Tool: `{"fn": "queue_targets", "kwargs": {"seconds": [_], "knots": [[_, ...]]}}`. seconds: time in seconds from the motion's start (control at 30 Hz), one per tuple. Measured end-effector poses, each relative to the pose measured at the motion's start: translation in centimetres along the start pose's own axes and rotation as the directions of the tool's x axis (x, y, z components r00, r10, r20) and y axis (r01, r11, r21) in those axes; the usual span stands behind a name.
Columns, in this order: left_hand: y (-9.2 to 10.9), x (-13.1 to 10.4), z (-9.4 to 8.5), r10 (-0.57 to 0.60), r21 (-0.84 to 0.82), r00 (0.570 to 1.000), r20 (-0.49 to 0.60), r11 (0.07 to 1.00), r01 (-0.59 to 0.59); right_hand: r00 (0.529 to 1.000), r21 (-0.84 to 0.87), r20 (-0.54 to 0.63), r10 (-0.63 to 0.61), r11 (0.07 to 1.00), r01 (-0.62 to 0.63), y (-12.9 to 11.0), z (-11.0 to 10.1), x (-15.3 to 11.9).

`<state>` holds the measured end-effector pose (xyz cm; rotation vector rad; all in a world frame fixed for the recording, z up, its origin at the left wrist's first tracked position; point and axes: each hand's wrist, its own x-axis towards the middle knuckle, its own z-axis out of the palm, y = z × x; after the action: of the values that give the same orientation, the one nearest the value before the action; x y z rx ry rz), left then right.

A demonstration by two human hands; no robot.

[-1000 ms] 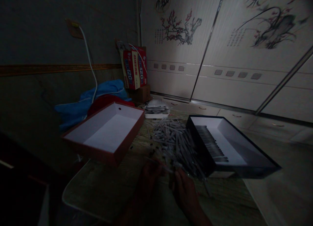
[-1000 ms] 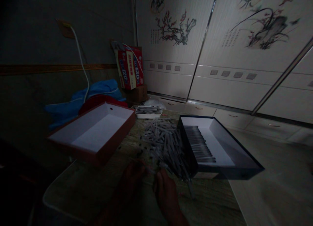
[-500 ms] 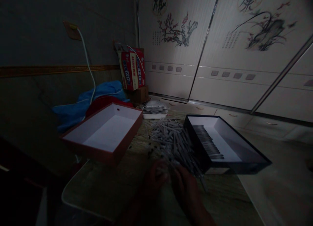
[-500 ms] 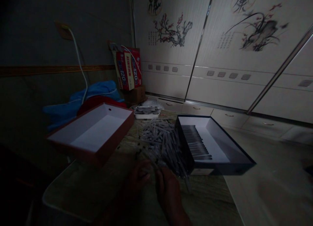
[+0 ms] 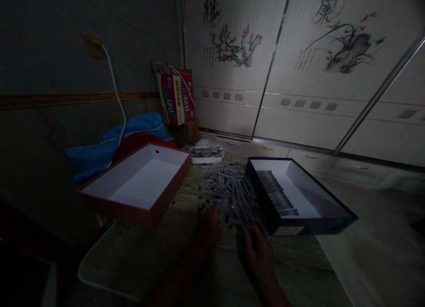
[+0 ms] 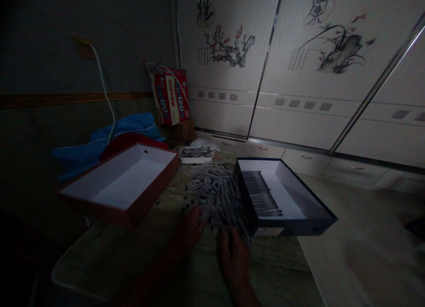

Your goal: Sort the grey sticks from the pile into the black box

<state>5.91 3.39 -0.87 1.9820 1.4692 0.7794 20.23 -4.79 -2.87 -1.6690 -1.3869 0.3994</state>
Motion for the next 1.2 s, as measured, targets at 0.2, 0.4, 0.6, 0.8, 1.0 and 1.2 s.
{"fn": "queue_targets", "kwargs": {"seconds": [0.2, 0.4, 0.6, 0.8, 1.0, 1.2], "knots": [[-1.7, 0.2, -1.2, -0.087, -0.188, 0.995, -0.056, 0.979, 0.075, 0.999, -0.056, -0.026, -0.026, 0.998, 0.024, 0.0, 0.4, -0.3], [-3.1, -0.6, -1.5, -0.233, -0.508, 0.972, 0.003, 0.837, 0.202, 0.982, -0.027, 0.094, -0.162, 0.986, 0.165, -0.5, 0.8, -0.7], [-3.1, -1.0, -0.8, -0.319, -0.911, 0.937, 0.146, 0.326, 0.253, 0.961, -0.092, 0.177, -0.212, 0.969, 0.231, -1.0, 0.7, -1.0], [-2.5, -1.2, -1.4, -0.253, -0.968, 0.961, 0.111, 0.192, 0.163, 0.95, -0.093, 0.168, -0.262, 0.956, 0.28, -1.3, 0.6, -1.1], [-2.1, -1.3, -1.6, -0.238, -0.964, 0.963, 0.129, 0.2, 0.178, 0.941, -0.114, 0.174, -0.291, 0.943, 0.312, -1.5, 1.1, -1.5], [-2.0, -1.5, -1.3, -0.215, -0.94, 0.973, 0.089, 0.304, 0.153, 0.952, -0.103, 0.162, -0.258, 0.955, 0.277, -1.7, 1.0, -1.5]]}}
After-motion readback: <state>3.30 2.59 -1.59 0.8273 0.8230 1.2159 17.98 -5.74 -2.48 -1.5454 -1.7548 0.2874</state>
